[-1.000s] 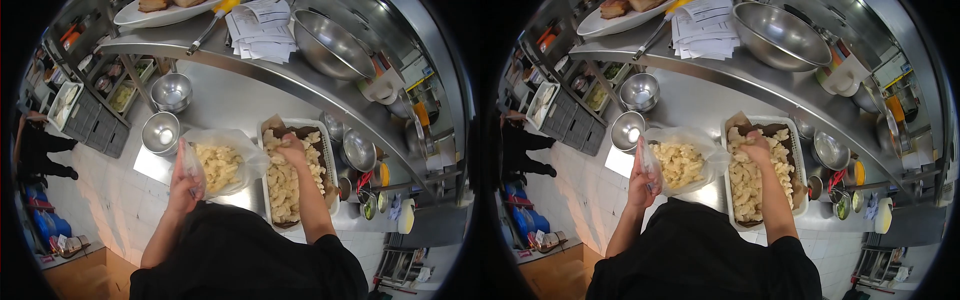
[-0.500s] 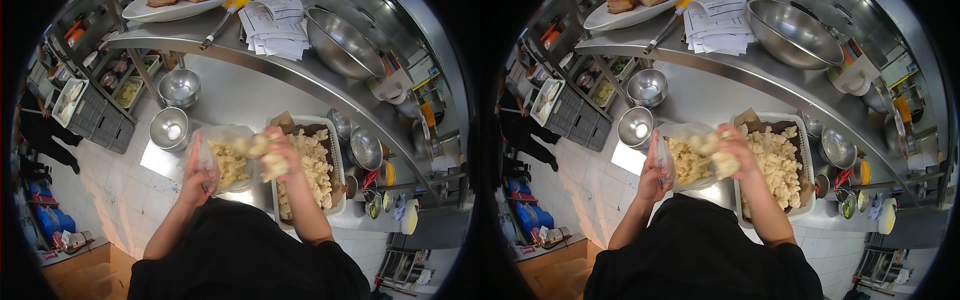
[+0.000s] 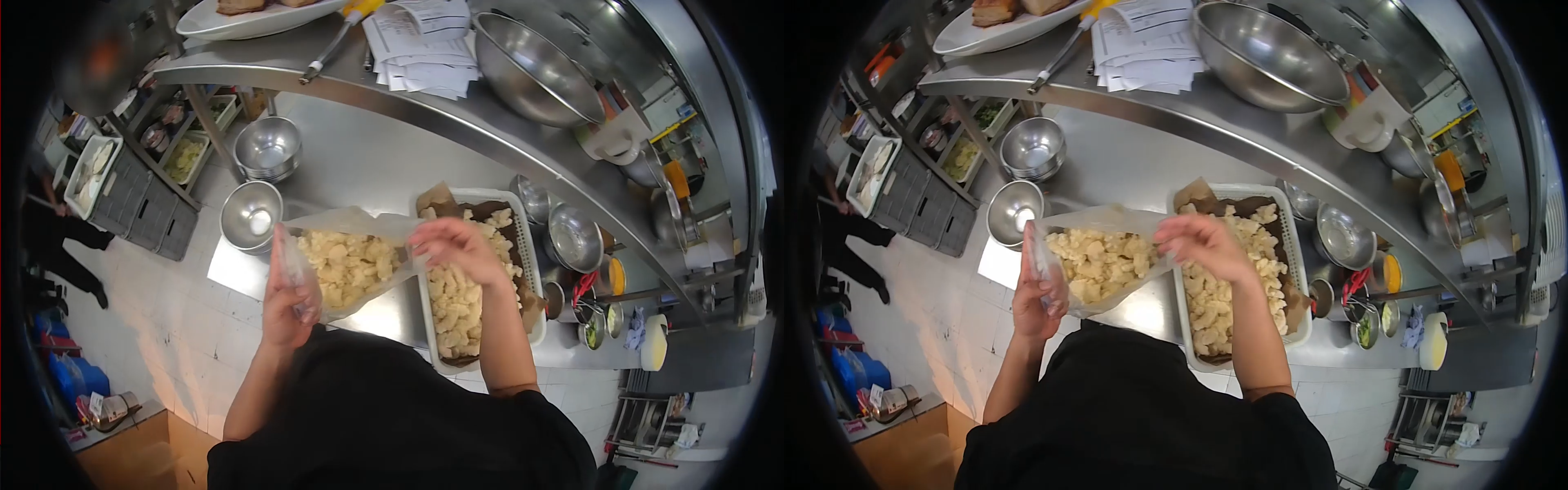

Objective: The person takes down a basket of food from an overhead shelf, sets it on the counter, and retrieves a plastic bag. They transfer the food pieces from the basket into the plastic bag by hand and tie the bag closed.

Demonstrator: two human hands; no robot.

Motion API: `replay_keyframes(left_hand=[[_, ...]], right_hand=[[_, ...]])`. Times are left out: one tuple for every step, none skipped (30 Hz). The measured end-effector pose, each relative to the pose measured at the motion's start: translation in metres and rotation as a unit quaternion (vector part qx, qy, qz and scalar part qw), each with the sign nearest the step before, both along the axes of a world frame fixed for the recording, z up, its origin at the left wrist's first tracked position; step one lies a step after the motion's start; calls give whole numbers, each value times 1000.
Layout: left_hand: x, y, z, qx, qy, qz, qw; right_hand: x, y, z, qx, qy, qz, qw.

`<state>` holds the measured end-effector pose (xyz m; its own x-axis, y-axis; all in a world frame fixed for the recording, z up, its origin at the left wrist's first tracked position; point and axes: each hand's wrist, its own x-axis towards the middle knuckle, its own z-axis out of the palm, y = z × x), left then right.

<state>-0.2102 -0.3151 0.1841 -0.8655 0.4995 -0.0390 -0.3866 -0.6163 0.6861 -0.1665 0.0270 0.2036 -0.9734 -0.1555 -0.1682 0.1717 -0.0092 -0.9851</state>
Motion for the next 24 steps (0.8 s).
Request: replay_keyframes(left_hand=[[1,1,1,-14,9,-1,1000],[2,3,4,-11,9,-6,1000],[3,5,7,-14,-4,8,1000],[4,7,9,-18,-16,23,999],[5,8,11,-16,-26,22,999],[6,8,11,-16,-25,21,999],[7,8,10,-19,-29,22,999],[7,8,8,-23,-34,23,999],[8,7,6,-24,-34,24,999],[8,7,4,-26,-32,20,999],[8,7,2,-28,-30,16,999],[9,8,2,-30,-30,16,999],[9,9,3,-28,-21,16,999],[10,10,3,-26,-11,15,999],[11,12,5,-28,-10,16,999],[12,13,8,-27,-10,23,999],[13,13,9,-27,-10,31,999],[14,12,8,-28,-10,34,999],[15,11,5,-25,-9,36,999],[16,10,4,-22,-7,38,999],[17,9,4,-22,-7,42,999],[18,9,4,-21,-9,44,999],[19,9,4,-19,-10,48,999],[19,8,2,-19,-10,53,998]], right_hand=[[-1,21,1,5,-1,-5,1000],[-4,43,-6,34,20,-98,994],[-6,57,-15,62,41,-189,979],[-6,66,-25,64,42,-192,978],[-8,73,-36,205,12,-166,965],[-9,79,-48,341,-18,-136,930],[-10,77,-61,416,-16,-70,907],[-10,74,-74,415,-16,-70,907],[-11,67,-84,474,3,-54,879],[-15,62,-95,531,23,-37,846],[-21,58,-107,530,23,-37,847],[-27,56,-123,573,66,-37,816],[-32,53,-129,613,109,-36,782],[-36,51,-133,612,109,-37,783],[-41,49,-133,631,67,-24,773],[-45,48,-132,648,25,-10,761],[-50,50,-129,647,27,-9,762],[-53,53,-126,657,5,12,754],[-55,54,-123,667,-18,33,744],[-54,53,-124,666,-16,36,745],[-53,53,-127,671,12,41,740],[-53,54,-130,675,40,47,735],[-54,56,-133,675,43,50,734],[-56,57,-133,665,47,43,744]])
